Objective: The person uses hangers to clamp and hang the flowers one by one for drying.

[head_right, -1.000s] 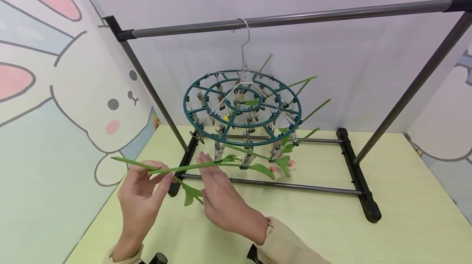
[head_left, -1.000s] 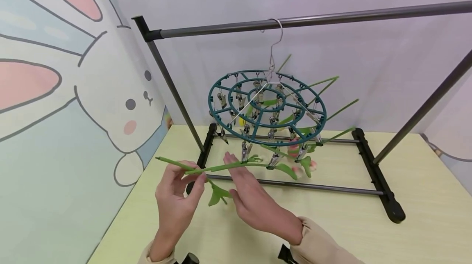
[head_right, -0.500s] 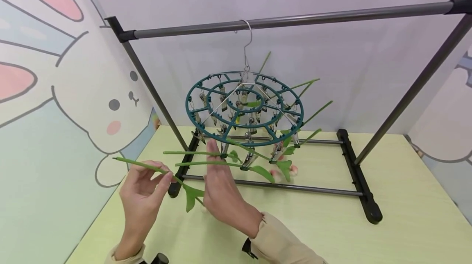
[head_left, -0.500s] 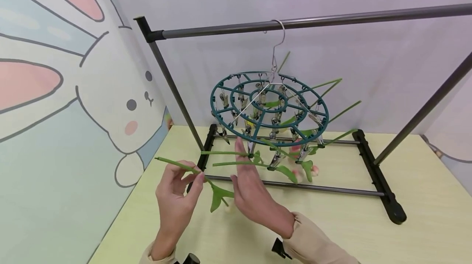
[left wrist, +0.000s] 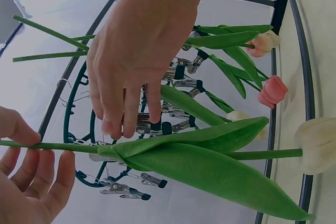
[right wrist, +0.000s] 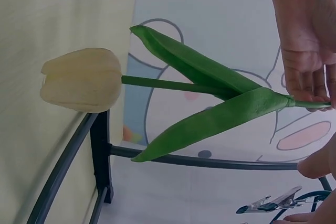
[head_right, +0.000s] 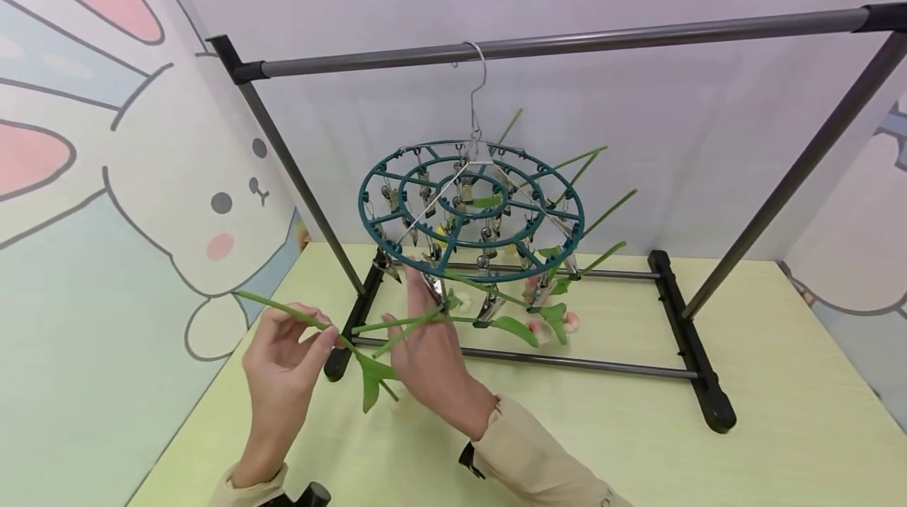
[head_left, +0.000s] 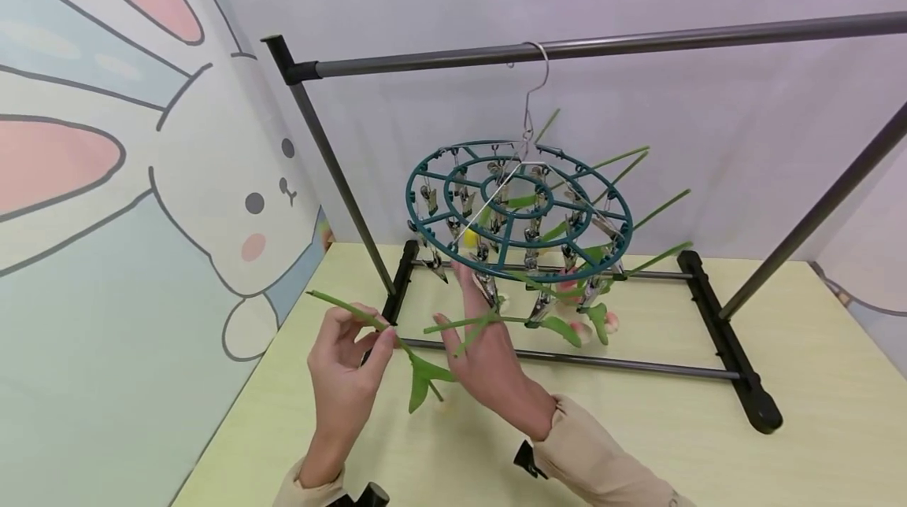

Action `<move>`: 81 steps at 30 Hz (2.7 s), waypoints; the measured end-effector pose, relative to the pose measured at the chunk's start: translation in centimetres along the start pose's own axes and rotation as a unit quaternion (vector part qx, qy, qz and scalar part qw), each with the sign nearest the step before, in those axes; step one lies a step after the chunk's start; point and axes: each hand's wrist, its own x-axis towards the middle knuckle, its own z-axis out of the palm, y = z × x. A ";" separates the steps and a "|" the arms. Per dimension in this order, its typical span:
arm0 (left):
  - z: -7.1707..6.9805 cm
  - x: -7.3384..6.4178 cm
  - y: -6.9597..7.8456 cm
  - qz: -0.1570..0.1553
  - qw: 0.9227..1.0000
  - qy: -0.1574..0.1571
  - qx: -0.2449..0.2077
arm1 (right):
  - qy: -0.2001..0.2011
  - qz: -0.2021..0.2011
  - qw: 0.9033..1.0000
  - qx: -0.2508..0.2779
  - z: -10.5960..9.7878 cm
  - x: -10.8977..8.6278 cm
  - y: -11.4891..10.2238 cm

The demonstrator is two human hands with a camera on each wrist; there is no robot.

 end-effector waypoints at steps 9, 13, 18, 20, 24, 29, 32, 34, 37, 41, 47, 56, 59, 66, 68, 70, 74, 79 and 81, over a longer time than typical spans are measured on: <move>0.0 -0.2 -0.6 -0.033 0.999 0.005 0.014 | 0.117 -0.029 0.992 0.023 1.1 2.1 0.4; 0.0 -0.2 -0.7 -0.037 0.999 0.006 0.016 | 0.148 -0.014 0.989 0.028 0.8 3.0 0.3; 0.3 0.0 -0.7 -0.040 0.999 0.004 0.015 | 0.163 -0.015 0.986 0.017 -0.2 3.5 0.1; 0.4 0.0 -0.7 -0.039 0.999 0.002 0.017 | 0.164 -0.018 0.986 0.024 -0.7 3.5 0.0; 0.6 0.0 -0.9 -0.037 0.999 -0.002 0.015 | 0.138 -0.002 0.989 0.061 -2.1 3.1 -0.2; 0.9 0.1 -0.9 -0.047 0.999 -0.008 0.008 | 0.076 0.046 0.989 0.115 -4.2 2.3 -0.5; 1.1 0.3 -0.9 -0.049 0.999 -0.014 0.005 | 0.050 0.063 0.990 0.118 -5.6 2.0 -0.5; 1.4 0.4 -0.8 -0.052 0.998 -0.018 0.002 | 0.033 0.074 0.989 0.122 -6.4 1.8 -0.5; 1.8 0.7 -0.7 -0.053 0.998 -0.022 -0.006 | 0.010 0.101 0.986 0.131 -7.6 1.5 -0.4; 2.6 1.2 -0.5 -0.055 0.998 -0.030 -0.023 | -0.015 0.120 0.984 0.127 -9.0 1.2 -0.2; 3.8 1.9 -0.3 -0.051 0.997 -0.047 -0.040 | -0.035 0.085 0.989 0.112 -10.3 0.8 0.1; 5.6 2.2 0.0 -0.038 0.994 -0.069 -0.075 | -0.009 -0.033 0.992 0.123 -11.1 -0.1 1.2; 6.2 2.2 0.0 -0.038 0.993 -0.071 -0.087 | -0.002 -0.054 0.987 0.151 -11.3 -0.4 1.3; 7.2 2.1 -0.2 -0.037 0.990 -0.077 -0.108 | -0.010 -0.082 0.975 0.205 -11.7 -0.6 1.4; 7.4 2.1 -0.1 -0.038 0.991 -0.079 -0.105 | -0.009 -0.086 0.974 0.209 -11.8 -0.6 1.4; 7.6 2.1 -0.1 -0.040 0.991 -0.077 -0.100 | -0.008 -0.086 0.975 0.206 -11.8 -0.6 1.4; 7.9 2.1 0.1 -0.048 0.994 -0.061 -0.081 | -0.012 -0.078 0.977 0.198 -11.8 -0.5 1.5; 8.0 2.1 0.2 -0.058 0.995 -0.053 -0.066 | -0.038 -0.052 0.977 0.202 -11.6 -0.6 1.9; 8.0 2.1 0.2 -0.060 0.994 -0.053 -0.067 | -0.048 -0.034 0.977 0.204 -11.5 -0.7 2.1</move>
